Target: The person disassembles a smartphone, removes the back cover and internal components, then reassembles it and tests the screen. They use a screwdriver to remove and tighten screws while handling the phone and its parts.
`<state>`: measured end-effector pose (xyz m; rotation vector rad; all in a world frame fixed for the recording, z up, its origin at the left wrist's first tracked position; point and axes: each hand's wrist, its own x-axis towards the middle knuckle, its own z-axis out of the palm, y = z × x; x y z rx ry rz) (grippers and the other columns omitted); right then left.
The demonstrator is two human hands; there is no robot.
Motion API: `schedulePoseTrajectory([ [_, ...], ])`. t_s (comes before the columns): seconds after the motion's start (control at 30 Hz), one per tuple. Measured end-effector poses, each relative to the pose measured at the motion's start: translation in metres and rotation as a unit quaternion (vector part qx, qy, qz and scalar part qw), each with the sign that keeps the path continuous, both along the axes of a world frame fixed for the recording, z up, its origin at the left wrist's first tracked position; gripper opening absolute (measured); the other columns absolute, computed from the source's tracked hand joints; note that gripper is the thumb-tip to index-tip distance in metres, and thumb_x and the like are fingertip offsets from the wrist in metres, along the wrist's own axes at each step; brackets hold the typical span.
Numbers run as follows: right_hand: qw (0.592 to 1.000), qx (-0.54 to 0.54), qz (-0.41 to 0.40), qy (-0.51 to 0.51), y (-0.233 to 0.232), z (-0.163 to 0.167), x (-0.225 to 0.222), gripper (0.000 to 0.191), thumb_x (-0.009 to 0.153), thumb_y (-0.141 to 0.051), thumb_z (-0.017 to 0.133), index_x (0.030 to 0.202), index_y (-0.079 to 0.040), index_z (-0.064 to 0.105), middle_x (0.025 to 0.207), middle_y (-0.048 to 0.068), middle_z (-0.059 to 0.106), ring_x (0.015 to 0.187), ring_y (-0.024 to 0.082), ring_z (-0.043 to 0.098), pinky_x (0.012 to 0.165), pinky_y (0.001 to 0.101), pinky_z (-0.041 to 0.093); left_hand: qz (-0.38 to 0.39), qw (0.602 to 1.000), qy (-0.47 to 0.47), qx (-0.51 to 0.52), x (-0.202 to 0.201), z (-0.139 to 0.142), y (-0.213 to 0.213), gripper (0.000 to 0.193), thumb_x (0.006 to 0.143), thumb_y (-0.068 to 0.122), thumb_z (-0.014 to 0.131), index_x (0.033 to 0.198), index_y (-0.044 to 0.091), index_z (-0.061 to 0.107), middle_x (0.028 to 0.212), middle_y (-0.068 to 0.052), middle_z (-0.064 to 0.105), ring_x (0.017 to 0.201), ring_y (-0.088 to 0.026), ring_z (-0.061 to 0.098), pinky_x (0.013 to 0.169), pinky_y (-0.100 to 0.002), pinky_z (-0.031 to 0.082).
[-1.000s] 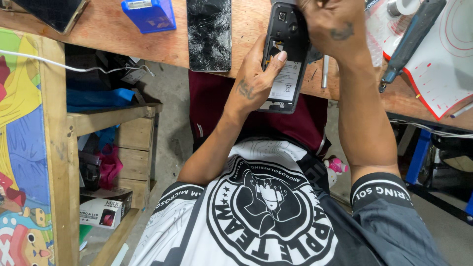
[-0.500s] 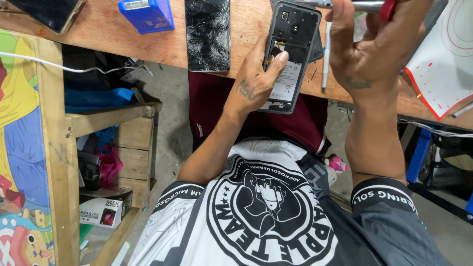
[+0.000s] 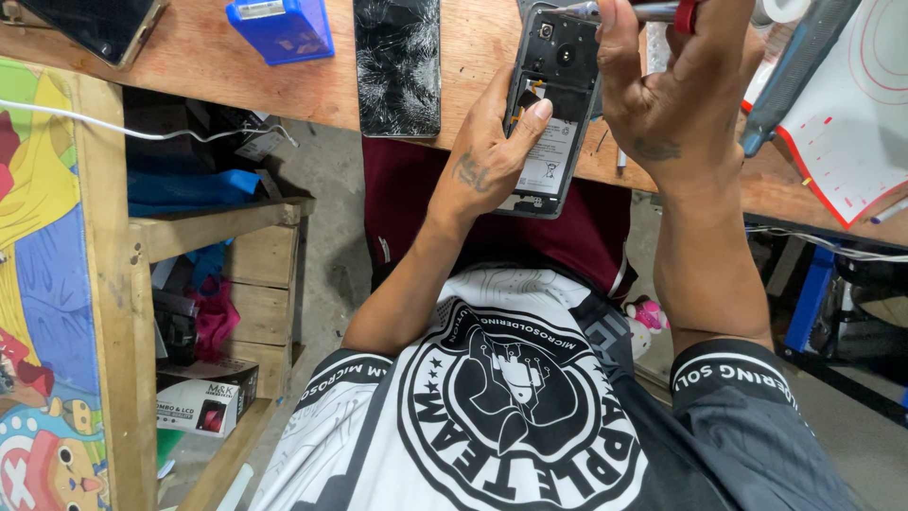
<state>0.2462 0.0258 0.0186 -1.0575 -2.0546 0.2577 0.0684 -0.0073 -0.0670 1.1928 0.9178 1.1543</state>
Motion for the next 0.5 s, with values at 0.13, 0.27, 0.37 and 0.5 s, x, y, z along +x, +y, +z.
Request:
schedulePoseTrajectory([
  [0.13,0.998,0.035,-0.017,-0.043,0.0028,0.0021,-0.0012,0.019,0.114,0.002,0.067,0.121,0.006,0.049,0.096,0.016,0.063,0.078,0.021,0.064,0.068,0.0303,0.049,-0.003,1.0,-0.009,0.002,0.0004,-0.0007,0.0005,0.04,0.108,0.027,0.058,0.134,-0.003,0.056,0.114,-0.012,0.071,0.105,-0.016,0.066,0.099,-0.033,0.055],
  [0.27,0.999,0.029,0.001,-0.031,0.003,0.0038,-0.0039,0.017,0.114,0.004,0.063,0.122,0.006,0.048,0.098,0.015,0.062,0.08,0.021,0.064,0.069,0.0314,0.049,0.001,1.0,0.006,-0.001,0.0006,-0.0006,-0.0005,0.041,0.107,0.028,0.057,0.133,-0.003,0.057,0.113,-0.013,0.072,0.105,-0.018,0.068,0.098,-0.033,0.056],
  [0.37,0.999,0.033,0.023,-0.02,0.0031,0.0049,-0.0046,0.016,0.116,0.004,0.06,0.125,0.005,0.047,0.102,0.015,0.062,0.084,0.022,0.067,0.072,0.0315,0.05,-0.002,1.0,0.004,-0.008,0.0013,0.0001,-0.0003,0.042,0.107,0.029,0.057,0.133,-0.003,0.057,0.112,-0.014,0.072,0.105,-0.019,0.069,0.097,-0.034,0.056],
  [0.5,0.997,0.036,-0.025,-0.066,0.0053,0.005,-0.0028,0.022,0.113,0.003,0.072,0.118,0.005,0.051,0.091,0.015,0.061,0.071,0.025,0.06,0.065,0.0359,0.044,-0.003,1.0,0.01,-0.012,0.0005,0.0017,-0.0002,0.042,0.106,0.03,0.058,0.133,-0.003,0.057,0.111,-0.014,0.072,0.104,-0.019,0.07,0.096,-0.034,0.057],
])
